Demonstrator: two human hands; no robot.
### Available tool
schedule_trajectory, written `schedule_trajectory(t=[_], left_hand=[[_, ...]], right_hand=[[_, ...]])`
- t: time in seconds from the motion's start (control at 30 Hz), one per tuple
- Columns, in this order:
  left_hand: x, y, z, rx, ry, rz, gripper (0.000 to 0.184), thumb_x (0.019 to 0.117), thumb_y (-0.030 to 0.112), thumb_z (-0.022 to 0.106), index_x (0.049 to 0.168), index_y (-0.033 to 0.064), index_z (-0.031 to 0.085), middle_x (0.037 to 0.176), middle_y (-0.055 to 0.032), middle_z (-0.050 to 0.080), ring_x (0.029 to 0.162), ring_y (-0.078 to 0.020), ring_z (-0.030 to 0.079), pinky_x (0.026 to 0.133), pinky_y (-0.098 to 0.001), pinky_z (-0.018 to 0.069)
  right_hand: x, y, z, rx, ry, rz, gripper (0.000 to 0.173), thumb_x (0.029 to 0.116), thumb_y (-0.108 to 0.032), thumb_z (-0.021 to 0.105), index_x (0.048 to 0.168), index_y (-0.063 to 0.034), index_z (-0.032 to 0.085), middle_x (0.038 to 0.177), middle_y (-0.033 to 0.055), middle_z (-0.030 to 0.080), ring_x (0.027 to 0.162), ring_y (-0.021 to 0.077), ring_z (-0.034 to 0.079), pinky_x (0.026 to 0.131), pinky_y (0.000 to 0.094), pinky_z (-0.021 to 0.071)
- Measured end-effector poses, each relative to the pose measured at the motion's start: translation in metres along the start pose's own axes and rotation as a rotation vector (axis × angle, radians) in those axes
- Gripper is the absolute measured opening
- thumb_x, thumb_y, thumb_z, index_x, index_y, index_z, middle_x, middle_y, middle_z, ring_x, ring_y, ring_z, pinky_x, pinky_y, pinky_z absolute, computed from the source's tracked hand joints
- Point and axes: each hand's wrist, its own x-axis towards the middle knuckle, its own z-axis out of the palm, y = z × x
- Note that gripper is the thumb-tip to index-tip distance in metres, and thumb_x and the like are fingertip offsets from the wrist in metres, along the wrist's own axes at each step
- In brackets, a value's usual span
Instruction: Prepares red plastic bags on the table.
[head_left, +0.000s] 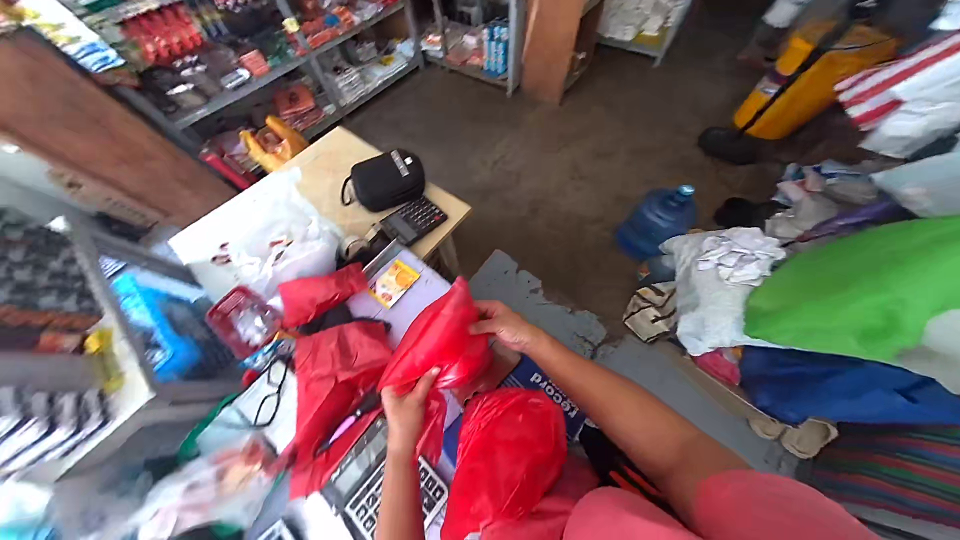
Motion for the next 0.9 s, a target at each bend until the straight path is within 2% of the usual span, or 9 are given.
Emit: schedule_trajectory(t=[0.4,0.47,0.53,0.6,0.63,0.7,0.73,0.8,0.9], left_hand=[[0.009,-0.016,-0.006,-0.058,-0.159,0.024,0.035,0.0805,-0.004,0.079,0.112,-0.0047,0.065,0.1,-0.0057,0.077,0.095,-0.0136,0.073,0.093,-0.035,0.0608],[0.012,-0.008,-0.012,-0.029,-0.187,0.028,0.041,0.079,-0.003,0.081,0.116,-0.006,0.063,0.104,-0.0066,0.076,0.098,-0.0134,0.073,0.094,-0.0343,0.0603],[0.015,0.006,-0.018,-0.02,-0.211,0.061,0.061,0.0743,0.001,0.086,0.128,-0.008,0.058,0.118,-0.0094,0.073,0.107,-0.015,0.071,0.099,-0.0349,0.0587],[0.019,0.024,-0.028,0.037,-0.265,0.125,0.09,0.0737,0.019,0.091,0.146,-0.0091,0.045,0.145,-0.0163,0.057,0.129,-0.0203,0.06,0.11,-0.0366,0.0513],[0.021,0.032,-0.033,0.075,-0.255,0.152,0.097,0.072,0.027,0.092,0.148,-0.0085,0.044,0.149,-0.0178,0.053,0.133,-0.0217,0.056,0.112,-0.0368,0.0495],[0.024,0.047,-0.045,0.131,-0.23,0.186,0.099,0.0699,0.037,0.093,0.146,-0.0072,0.047,0.147,-0.0173,0.055,0.134,-0.0227,0.056,0.113,-0.0378,0.0483],[0.026,0.053,-0.05,0.15,-0.233,0.193,0.098,0.0697,0.04,0.093,0.145,-0.006,0.049,0.146,-0.0159,0.057,0.134,-0.0224,0.056,0.113,-0.0379,0.0485],[0.035,0.062,-0.062,0.198,-0.286,0.176,0.099,0.0697,0.046,0.092,0.146,-0.0029,0.051,0.146,-0.0134,0.058,0.134,-0.0212,0.056,0.113,-0.0376,0.0483],[0.051,0.075,-0.072,0.275,-0.41,0.097,0.102,0.0682,0.058,0.089,0.147,0.004,0.053,0.148,-0.0097,0.057,0.135,-0.0188,0.055,0.113,-0.0367,0.0476]], right_hand=[[-0.004,0.02,-0.014,0.064,0.026,0.032,0.025,0.0896,-0.004,0.07,0.114,0.0014,0.069,0.104,0.0077,0.075,0.098,0.0158,0.071,0.093,0.0369,0.0582],[-0.006,0.017,-0.013,-0.003,0.028,0.028,0.024,0.089,-0.003,0.071,0.113,0.0022,0.07,0.103,0.0079,0.075,0.099,0.0155,0.071,0.093,0.0364,0.0581],[-0.007,0.004,-0.014,-0.129,0.015,0.013,0.025,0.0874,-0.002,0.073,0.112,0.0025,0.071,0.104,0.0075,0.076,0.099,0.0147,0.071,0.094,0.0355,0.0583],[-0.007,-0.016,-0.017,-0.26,0.007,-0.018,0.039,0.082,-0.006,0.08,0.119,0.0013,0.07,0.114,0.0084,0.074,0.109,0.0157,0.068,0.1,0.0365,0.0559],[-0.008,-0.027,-0.02,-0.296,-0.004,-0.03,0.055,0.0789,-0.009,0.083,0.13,-0.0001,0.064,0.125,0.0096,0.07,0.119,0.0183,0.065,0.105,0.0389,0.0529],[-0.008,-0.053,-0.026,-0.329,-0.035,-0.042,0.094,0.0739,-0.021,0.087,0.154,-0.0083,0.039,0.151,0.0065,0.053,0.136,0.0206,0.053,0.112,0.041,0.0487],[-0.005,-0.065,-0.029,-0.323,-0.039,-0.068,0.105,0.0722,-0.027,0.088,0.159,-0.0114,0.031,0.157,0.0048,0.046,0.14,0.0207,0.049,0.112,0.0412,0.0487],[0.003,-0.086,-0.03,-0.309,-0.039,-0.135,0.114,0.0711,-0.036,0.089,0.162,-0.0142,0.024,0.163,0.0034,0.039,0.144,0.0208,0.046,0.113,0.0412,0.0471],[0.015,-0.12,-0.011,-0.475,-0.085,-0.213,0.112,0.0708,-0.031,0.09,0.161,-0.0088,0.027,0.163,0.0064,0.039,0.148,0.0198,0.04,0.12,0.0382,0.0383]])
